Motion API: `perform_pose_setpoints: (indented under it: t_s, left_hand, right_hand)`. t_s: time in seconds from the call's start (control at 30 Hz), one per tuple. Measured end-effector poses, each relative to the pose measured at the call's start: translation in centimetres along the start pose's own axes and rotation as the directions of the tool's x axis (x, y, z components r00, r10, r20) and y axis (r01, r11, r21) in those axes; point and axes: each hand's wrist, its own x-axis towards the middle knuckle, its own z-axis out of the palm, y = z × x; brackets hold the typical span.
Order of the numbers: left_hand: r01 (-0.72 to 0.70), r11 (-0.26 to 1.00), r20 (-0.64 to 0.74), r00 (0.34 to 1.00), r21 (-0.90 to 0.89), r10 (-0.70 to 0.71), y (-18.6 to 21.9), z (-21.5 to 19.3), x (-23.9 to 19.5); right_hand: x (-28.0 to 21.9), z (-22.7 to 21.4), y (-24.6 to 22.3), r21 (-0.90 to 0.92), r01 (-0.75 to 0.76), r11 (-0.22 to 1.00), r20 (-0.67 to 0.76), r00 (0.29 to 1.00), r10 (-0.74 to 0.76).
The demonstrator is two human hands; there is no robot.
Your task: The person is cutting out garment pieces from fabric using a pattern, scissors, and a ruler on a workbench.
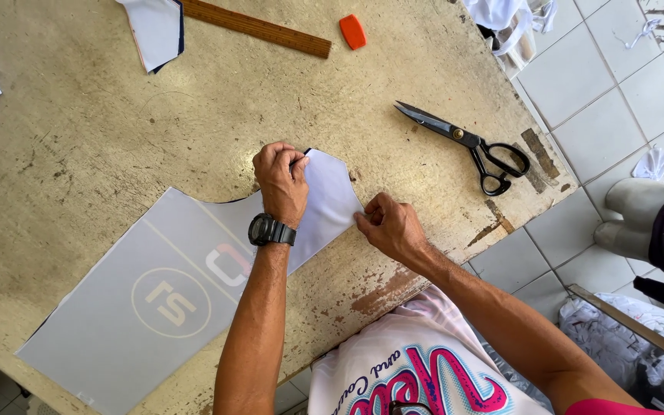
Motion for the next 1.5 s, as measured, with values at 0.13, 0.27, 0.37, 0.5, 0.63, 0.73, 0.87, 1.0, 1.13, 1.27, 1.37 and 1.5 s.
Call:
perform_pose_setpoints:
  t_s: [0.13, 0.27, 0.37, 0.5, 0.63, 0.73, 0.87, 1.0, 1.13, 1.27, 1.37, 1.5]
  left_hand:
    - [0.008, 0.999, -0.067, 0.998, 0.044, -0.005, 0.6, -0.7, -0.6]
    - [0.134, 0.981, -0.286, 0.954, 0.142, -0.088, -0.8, -6.1, -3.3]
    - [0.286, 0.893, -0.452, 0.886, 0.348, -0.108, -6.0, -11.2, -9.1]
    - [0.299, 0.878, -0.476, 0.874, 0.373, -0.095, -14.8, -19.3, -15.2]
    - [0.453, 0.794, -0.659, 0.747, 0.405, -0.089, -18.2, -26.5, -20.3]
    - [0.654, 0.622, -0.788, 0.608, 0.431, -0.093, -22.1, -29.7, -31.0]
    - [0.873, 0.374, -0.708, 0.477, 0.312, -0.522, -21.8, -33.8, -43.6]
    - [0.959, 0.223, -0.549, 0.282, 0.173, -0.787, -18.9, -39.1, -46.8]
    - [0.898, 0.264, -0.393, 0.398, 0.353, -0.829, -16.5, -42.5, -46.3]
    - [0.850, 0.333, -0.143, 0.419, 0.408, -0.897, -16.6, -41.6, -47.0]
    - [0.850, 0.367, -0.190, 0.459, 0.378, -0.868, -16.1, -41.1, -47.1]
    - [0.895, 0.288, -0.188, 0.365, 0.341, -0.912, -14.8, -42.3, -47.0]
  right_hand:
    - [-0.5, 0.1, 0.5, -0.030, 0.110, 0.993, -0.054, 0.992, -0.112]
    - [0.8, 1.0, -4.1, -0.416, 0.751, 0.514, 0.002, 0.565, -0.825]
    - [2.6, 1.8, -5.5, -0.460, 0.875, 0.154, 0.183, 0.262, -0.947]
    - [4.4, 2.5, -3.6, -0.532, 0.827, 0.180, 0.251, 0.357, -0.900]
    - [2.7, 1.1, -5.8, -0.540, 0.824, 0.173, 0.407, 0.435, -0.803]
    - [4.3, 1.9, -4.6, -0.574, 0.819, 0.007, 0.425, 0.306, -0.852]
    - [2.7, 2.5, -5.7, -0.694, 0.710, 0.119, 0.445, 0.553, -0.704]
    - [1.3, 2.4, -6.0, -0.702, 0.668, 0.247, 0.405, 0.659, -0.634]
    - [3.6, 3.2, -4.6, -0.662, 0.749, -0.029, 0.417, 0.335, -0.845]
    - [1.7, 3.5, -5.0, -0.714, 0.672, 0.197, 0.321, 0.565, -0.760]
    - [-0.3, 3.0, -5.9, -0.728, 0.632, 0.266, 0.314, 0.652, -0.690]
    - [-0.2, 2.6, -5.0, -0.699, 0.651, 0.295, 0.284, 0.632, -0.721]
